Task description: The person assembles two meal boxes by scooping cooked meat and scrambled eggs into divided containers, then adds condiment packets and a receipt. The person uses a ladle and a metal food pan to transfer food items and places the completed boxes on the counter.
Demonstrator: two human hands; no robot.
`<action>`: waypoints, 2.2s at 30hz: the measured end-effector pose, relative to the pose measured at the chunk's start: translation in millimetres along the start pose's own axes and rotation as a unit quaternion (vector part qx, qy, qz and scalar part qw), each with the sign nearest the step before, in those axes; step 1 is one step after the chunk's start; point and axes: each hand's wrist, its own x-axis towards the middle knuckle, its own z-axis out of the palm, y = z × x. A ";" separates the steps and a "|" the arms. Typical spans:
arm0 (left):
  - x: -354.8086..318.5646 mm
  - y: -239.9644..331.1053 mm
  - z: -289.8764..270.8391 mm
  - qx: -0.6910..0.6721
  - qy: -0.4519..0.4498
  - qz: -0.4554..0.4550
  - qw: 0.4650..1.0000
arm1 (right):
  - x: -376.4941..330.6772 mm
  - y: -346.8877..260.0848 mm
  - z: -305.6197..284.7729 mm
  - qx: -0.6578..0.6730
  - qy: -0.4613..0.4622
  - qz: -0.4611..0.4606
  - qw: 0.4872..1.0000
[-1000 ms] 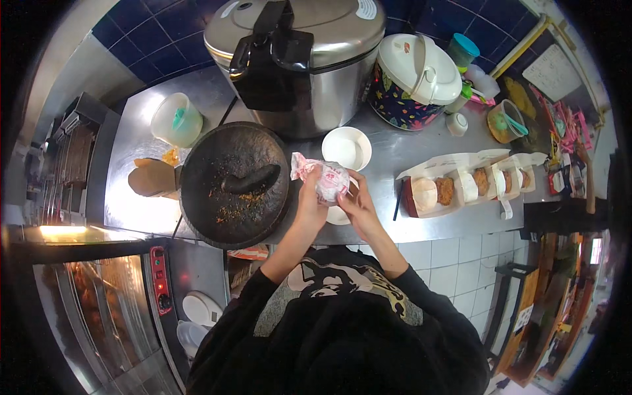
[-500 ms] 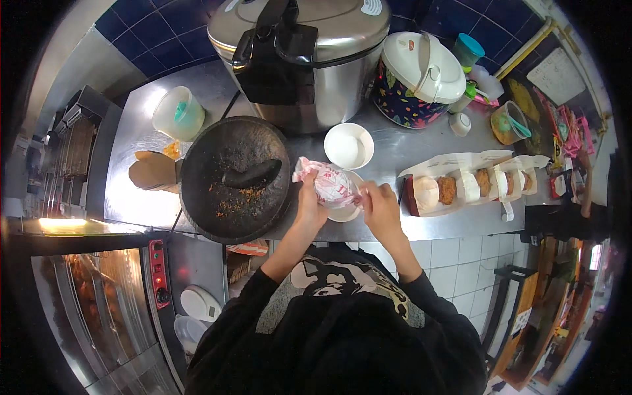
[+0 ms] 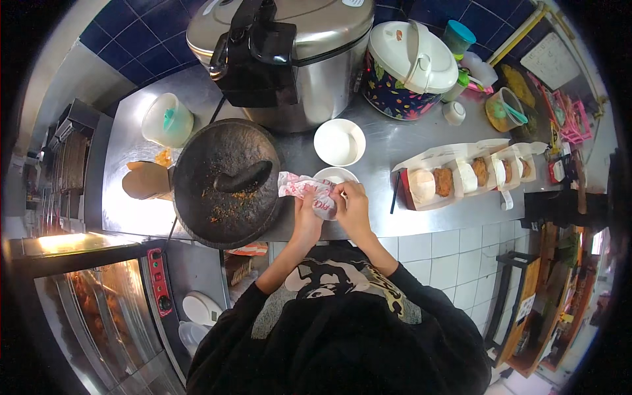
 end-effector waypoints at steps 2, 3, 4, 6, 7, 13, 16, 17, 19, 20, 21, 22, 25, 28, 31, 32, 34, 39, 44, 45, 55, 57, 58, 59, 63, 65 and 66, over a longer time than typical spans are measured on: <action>-2.2 4.1 4.7 -0.011 0.001 -0.026 1.000 | -1.6 -4.0 -0.9 0.005 -0.012 -0.010 1.000; -3.2 7.2 5.9 -0.012 -0.001 -0.049 0.999 | -2.2 -7.6 -2.5 0.007 -0.018 -0.014 1.000; -4.5 9.6 5.3 -0.014 -0.002 -0.070 0.997 | -1.3 -16.3 -5.3 -0.008 -0.022 -0.040 0.999; -2.5 6.5 -1.6 -0.045 -0.067 -0.051 0.995 | 0.7 -35.7 -11.3 -0.042 -0.029 -0.088 0.995; -2.3 8.3 1.1 -0.060 -0.102 -0.043 0.992 | 0.3 -38.0 -11.6 -0.038 -0.046 -0.099 0.993; -19.7 2.3 -11.9 -0.029 -0.094 -0.017 0.995 | 3.7 -48.7 -10.1 0.004 -0.097 -0.184 0.978; -21.3 -0.6 -19.0 0.044 -0.108 0.045 0.992 | 7.3 -48.9 -10.8 0.112 -0.098 -0.116 0.982; -19.2 0.3 -17.7 0.095 -0.115 0.061 0.987 | 10.8 -49.8 -12.8 0.121 -0.085 -0.094 0.985; -18.1 4.6 -15.2 0.267 -0.124 0.136 0.946 | 21.0 -50.1 -20.1 0.138 -0.060 -0.048 0.988; -19.0 9.8 -15.3 0.384 -0.125 0.192 0.894 | 23.9 -44.3 -21.8 0.165 -0.060 -0.014 0.984; -20.3 15.6 -14.7 0.494 -0.124 0.245 0.825 | 26.2 -35.9 -23.4 0.191 -0.060 0.019 0.980; -22.2 21.3 -11.1 0.593 -0.120 0.294 0.740 | 28.4 -28.3 -24.5 0.218 -0.062 0.052 0.973; -8.1 18.5 -20.5 0.617 -0.098 0.365 0.690 | 34.8 -13.4 -26.3 0.282 -0.054 0.185 0.940; -1.3 35.2 -10.4 0.600 -0.087 0.346 0.716 | 36.0 1.9 -25.4 0.204 -0.009 0.180 0.962; -6.2 55.0 10.5 0.601 -0.065 0.342 0.719 | 37.1 4.5 -24.4 0.162 0.026 0.171 0.972; -7.3 58.3 13.8 0.609 -0.061 0.348 0.710 | 37.8 3.3 -24.6 0.153 0.030 0.176 0.972; -9.5 61.9 20.1 0.592 -0.056 0.352 0.723 | 41.8 -1.9 -25.9 0.136 0.035 0.182 0.973; -8.7 67.0 27.1 0.563 -0.047 0.318 0.761 | 50.1 0.1 -23.4 0.170 0.030 0.193 0.966; -14.5 78.9 23.3 0.486 -0.021 0.293 0.823 | 62.1 -10.4 -11.3 0.237 -0.001 0.202 0.950; -14.7 82.0 20.9 0.477 -0.022 0.311 0.822 | 64.5 -15.3 -8.9 0.232 0.002 0.178 0.956; -23.3 63.9 14.9 0.730 -0.040 0.378 0.568 | 65.3 30.6 16.5 0.047 0.004 0.171 0.984; -23.7 44.0 2.2 0.768 -0.046 0.359 0.528 | 57.2 40.8 16.2 0.000 0.019 0.140 0.990; -21.7 36.0 -7.2 0.781 -0.075 0.325 0.528 | 53.9 42.0 14.0 0.034 0.011 0.135 0.990; -20.3 31.1 -13.2 0.794 -0.104 0.290 0.524 | 50.8 41.2 10.7 0.070 0.004 0.130 0.989; -15.6 19.2 -33.4 0.855 -0.161 0.256 0.421 | 43.1 8.6 -7.9 0.066 -0.040 -0.041 0.996; -11.5 11.3 -40.9 0.875 -0.171 0.250 0.378 | 31.6 11.2 -10.3 -0.033 -0.131 -0.109 0.985; -9.2 7.8 -44.3 0.882 -0.169 0.240 0.369 | 27.6 14.1 -9.6 -0.081 -0.176 -0.143 0.971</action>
